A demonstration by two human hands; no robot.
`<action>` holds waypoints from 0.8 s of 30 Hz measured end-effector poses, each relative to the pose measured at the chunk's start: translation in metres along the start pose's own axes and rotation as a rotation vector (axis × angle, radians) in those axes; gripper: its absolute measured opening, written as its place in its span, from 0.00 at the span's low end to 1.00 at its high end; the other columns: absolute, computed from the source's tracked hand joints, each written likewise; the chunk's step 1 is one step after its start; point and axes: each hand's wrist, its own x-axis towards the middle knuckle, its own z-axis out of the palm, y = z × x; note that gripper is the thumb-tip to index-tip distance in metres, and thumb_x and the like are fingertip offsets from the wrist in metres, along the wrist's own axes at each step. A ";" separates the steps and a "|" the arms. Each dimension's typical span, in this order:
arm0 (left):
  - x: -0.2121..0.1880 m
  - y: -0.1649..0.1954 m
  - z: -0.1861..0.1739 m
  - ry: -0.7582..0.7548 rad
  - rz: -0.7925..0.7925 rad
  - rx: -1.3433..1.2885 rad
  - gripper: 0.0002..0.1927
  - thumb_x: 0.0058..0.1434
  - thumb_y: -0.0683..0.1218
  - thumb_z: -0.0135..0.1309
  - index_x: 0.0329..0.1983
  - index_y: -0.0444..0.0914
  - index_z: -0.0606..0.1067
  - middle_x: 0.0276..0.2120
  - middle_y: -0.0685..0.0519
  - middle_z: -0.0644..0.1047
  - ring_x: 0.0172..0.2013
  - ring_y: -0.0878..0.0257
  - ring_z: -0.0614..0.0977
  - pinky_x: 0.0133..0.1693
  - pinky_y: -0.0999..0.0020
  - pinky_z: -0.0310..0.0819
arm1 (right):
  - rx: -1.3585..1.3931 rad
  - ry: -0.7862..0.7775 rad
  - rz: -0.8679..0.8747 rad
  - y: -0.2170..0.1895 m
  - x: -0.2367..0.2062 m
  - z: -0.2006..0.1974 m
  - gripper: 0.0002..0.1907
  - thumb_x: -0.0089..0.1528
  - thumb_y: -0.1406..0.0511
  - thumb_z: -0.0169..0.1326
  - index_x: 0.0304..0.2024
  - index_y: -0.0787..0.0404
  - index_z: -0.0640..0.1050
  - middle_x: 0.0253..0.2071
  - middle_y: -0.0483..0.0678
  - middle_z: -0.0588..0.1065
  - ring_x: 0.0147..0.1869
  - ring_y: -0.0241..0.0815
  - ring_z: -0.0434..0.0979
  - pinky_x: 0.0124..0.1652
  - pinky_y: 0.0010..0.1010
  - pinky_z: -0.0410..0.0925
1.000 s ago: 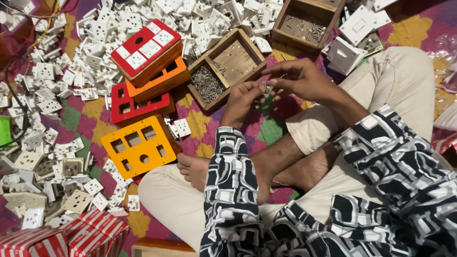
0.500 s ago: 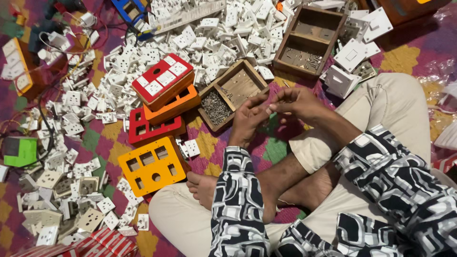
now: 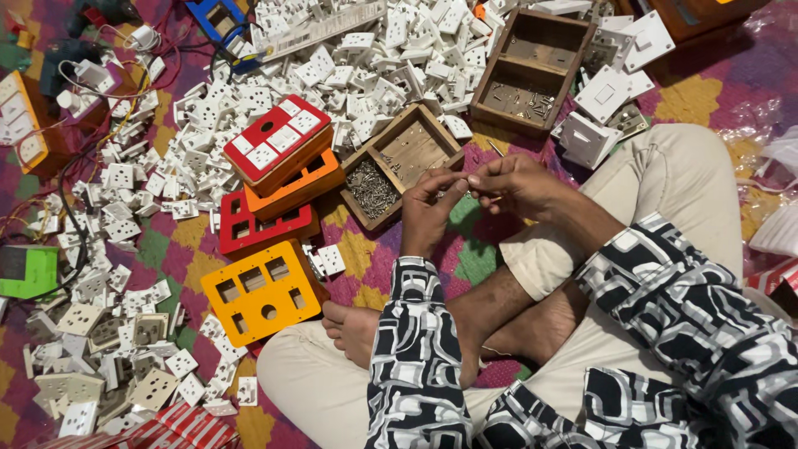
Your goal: The person sits on the floor and repeatedly picks up small metal screws and washers, inserting them into white plastic electrical socket components. The person handles the parts by hand, organizing them into small piles on the mat.
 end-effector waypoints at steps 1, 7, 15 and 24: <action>0.001 -0.004 -0.001 0.002 0.011 -0.008 0.08 0.62 0.38 0.63 0.44 0.33 0.83 0.42 0.53 0.79 0.45 0.66 0.79 0.49 0.72 0.74 | 0.021 0.000 0.002 0.002 0.001 -0.001 0.08 0.62 0.66 0.61 0.39 0.66 0.81 0.28 0.44 0.79 0.29 0.31 0.77 0.29 0.22 0.70; 0.003 -0.018 0.004 0.012 -0.055 -0.425 0.08 0.64 0.36 0.65 0.43 0.31 0.78 0.46 0.49 0.78 0.42 0.62 0.79 0.46 0.67 0.77 | 0.122 -0.063 -0.156 0.015 0.003 0.015 0.07 0.63 0.68 0.60 0.39 0.67 0.81 0.27 0.47 0.78 0.27 0.34 0.77 0.29 0.24 0.72; -0.001 0.022 0.035 -0.169 -0.072 -0.838 0.50 0.70 0.73 0.38 0.76 0.26 0.55 0.74 0.37 0.60 0.72 0.53 0.64 0.72 0.64 0.57 | -0.658 0.280 -0.875 -0.004 -0.022 0.049 0.08 0.66 0.68 0.60 0.43 0.69 0.80 0.38 0.53 0.80 0.39 0.41 0.82 0.37 0.30 0.73; -0.002 0.027 0.046 -0.163 -0.094 -0.962 0.57 0.67 0.77 0.35 0.78 0.26 0.47 0.77 0.33 0.50 0.75 0.46 0.54 0.71 0.59 0.50 | -0.874 0.601 -0.911 -0.032 -0.030 0.031 0.07 0.64 0.69 0.61 0.41 0.68 0.81 0.38 0.56 0.81 0.38 0.45 0.84 0.37 0.34 0.74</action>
